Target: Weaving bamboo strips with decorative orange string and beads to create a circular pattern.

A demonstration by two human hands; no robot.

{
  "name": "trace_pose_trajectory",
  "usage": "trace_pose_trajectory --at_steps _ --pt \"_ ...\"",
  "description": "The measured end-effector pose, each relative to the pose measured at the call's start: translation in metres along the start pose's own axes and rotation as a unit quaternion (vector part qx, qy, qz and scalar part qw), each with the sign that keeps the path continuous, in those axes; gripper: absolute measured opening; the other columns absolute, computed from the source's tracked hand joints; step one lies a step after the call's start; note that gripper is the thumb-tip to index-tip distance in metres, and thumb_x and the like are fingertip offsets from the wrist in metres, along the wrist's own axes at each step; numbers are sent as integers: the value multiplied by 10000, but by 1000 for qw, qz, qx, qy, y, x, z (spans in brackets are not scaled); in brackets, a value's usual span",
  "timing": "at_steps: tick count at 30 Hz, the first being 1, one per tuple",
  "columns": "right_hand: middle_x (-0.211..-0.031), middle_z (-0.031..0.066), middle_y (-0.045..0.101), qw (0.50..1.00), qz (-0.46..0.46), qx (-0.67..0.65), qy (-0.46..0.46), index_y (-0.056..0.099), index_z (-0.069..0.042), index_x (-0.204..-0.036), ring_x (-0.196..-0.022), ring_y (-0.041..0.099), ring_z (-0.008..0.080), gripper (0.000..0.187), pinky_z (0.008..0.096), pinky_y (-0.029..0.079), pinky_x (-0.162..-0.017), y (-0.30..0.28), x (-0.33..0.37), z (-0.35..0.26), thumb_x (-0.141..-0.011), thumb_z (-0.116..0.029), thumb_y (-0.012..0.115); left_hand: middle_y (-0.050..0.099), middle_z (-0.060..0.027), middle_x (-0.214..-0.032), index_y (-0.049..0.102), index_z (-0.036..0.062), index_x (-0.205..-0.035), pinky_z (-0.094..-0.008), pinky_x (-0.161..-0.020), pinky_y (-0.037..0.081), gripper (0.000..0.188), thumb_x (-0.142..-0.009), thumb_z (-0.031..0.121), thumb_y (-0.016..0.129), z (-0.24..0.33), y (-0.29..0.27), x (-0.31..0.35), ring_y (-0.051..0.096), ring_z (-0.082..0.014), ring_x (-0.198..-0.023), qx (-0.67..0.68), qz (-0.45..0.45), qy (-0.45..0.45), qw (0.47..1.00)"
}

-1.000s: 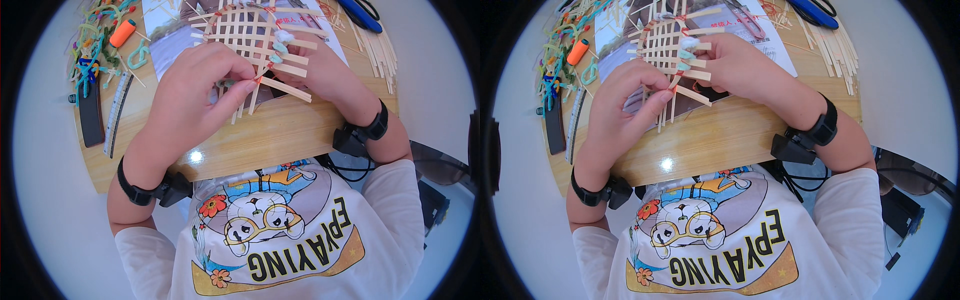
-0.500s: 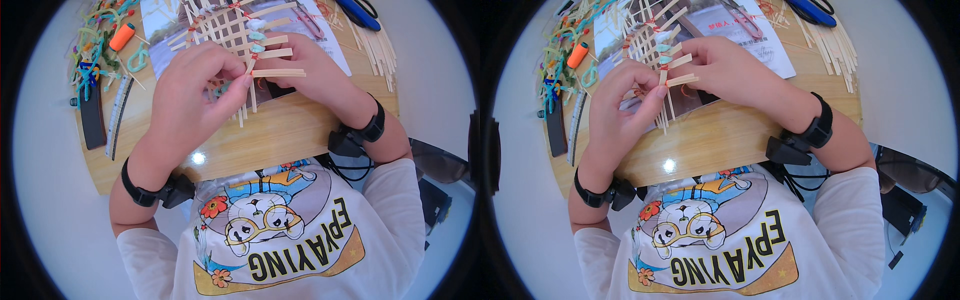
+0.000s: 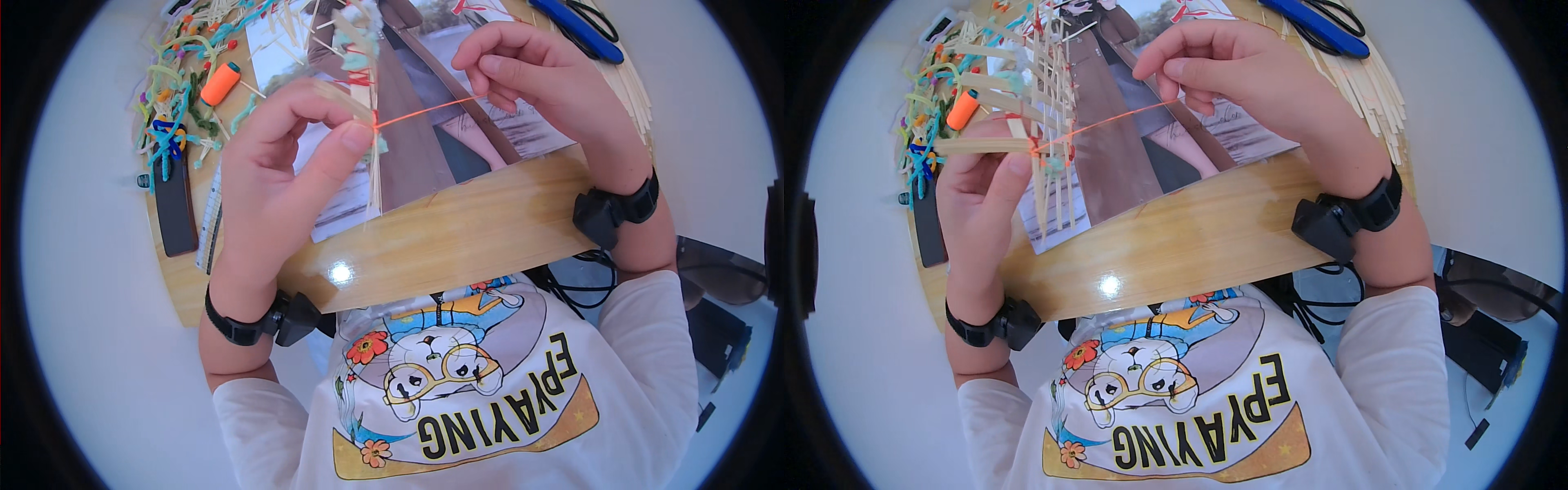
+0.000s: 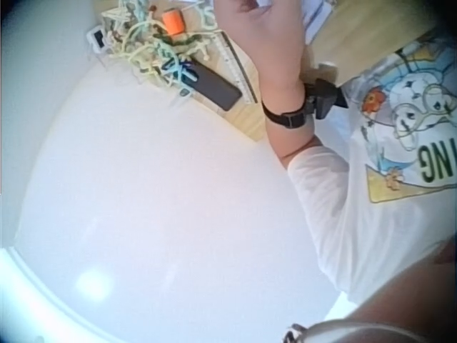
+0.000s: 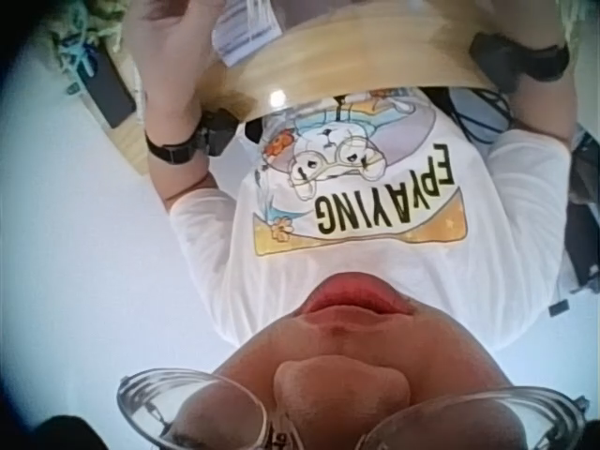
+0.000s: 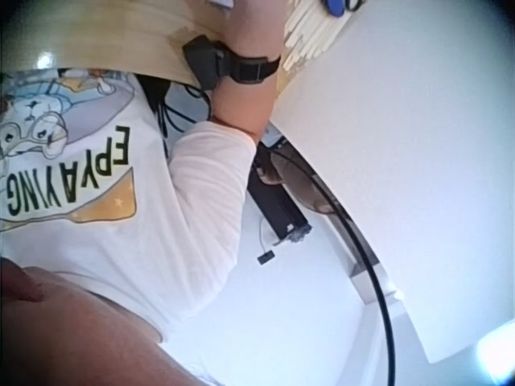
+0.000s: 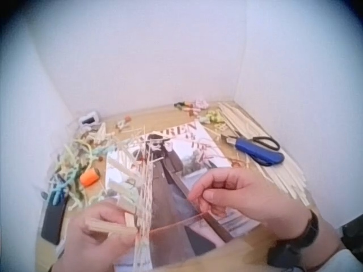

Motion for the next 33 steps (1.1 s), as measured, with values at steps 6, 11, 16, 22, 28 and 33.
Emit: trace_pose_trajectory --at_steps 6,11,16,22,28,33 --pt "-867 5 655 982 -19 187 14 690 -37 -989 -710 533 33 173 200 423 -627 0 8 -8 -894 -171 636 654 -49 -976 590 -3 -1032 -235 -802 470 154 -920 90 641 -5 -22 5 598 -90 -886 93 74 -55 991" --pt "-879 13 635 984 6 176 13 651 -35 -928 -753 549 46 166 209 438 -683 -19 11 -19 -937 -196 609 658 -58 -994 592 -1 -1053 -244 -804 476 171 -927 105 637 -6 -27 5 606 -98 -902 98 67 -55 991" --pt "-907 83 667 978 62 -193 -40 648 -15 -933 -789 616 94 172 260 499 -741 -30 7 -23 -943 -165 565 660 -59 -1002 589 -5 -1066 -244 -804 477 194 -927 119 642 -4 -26 4 607 -99 -911 101 64 -39 992" --pt "-952 136 655 890 32 -440 -116 587 -64 -871 -705 615 116 315 289 508 -676 -28 22 -41 -1025 -258 392 662 -59 -988 589 -6 -1065 -250 -803 485 190 -923 108 643 -6 -22 4 612 -102 -894 119 41 -53 991" --pt "-909 88 651 942 -74 -283 -163 614 -23 -992 -714 615 110 172 225 490 -665 -4 19 -62 -981 -163 514 666 -62 -981 592 -6 -1060 -256 -799 497 170 -916 68 640 -7 -13 5 614 -99 -881 131 26 -53 990" --pt "-866 60 629 996 29 22 -87 594 -20 -1101 -692 584 98 193 226 476 -660 -1 23 -44 -937 -122 597 664 -58 -989 607 -3 -1038 -257 -827 480 156 -896 43 652 -6 -10 5 604 -108 -913 101 37 -36 994"
Point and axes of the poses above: each hand's wrist, its own x-axis away from the middle knuckle, its own y-axis out of the palm, z = x × y, the point moved 10 cm from there along -x, towards the middle knuckle
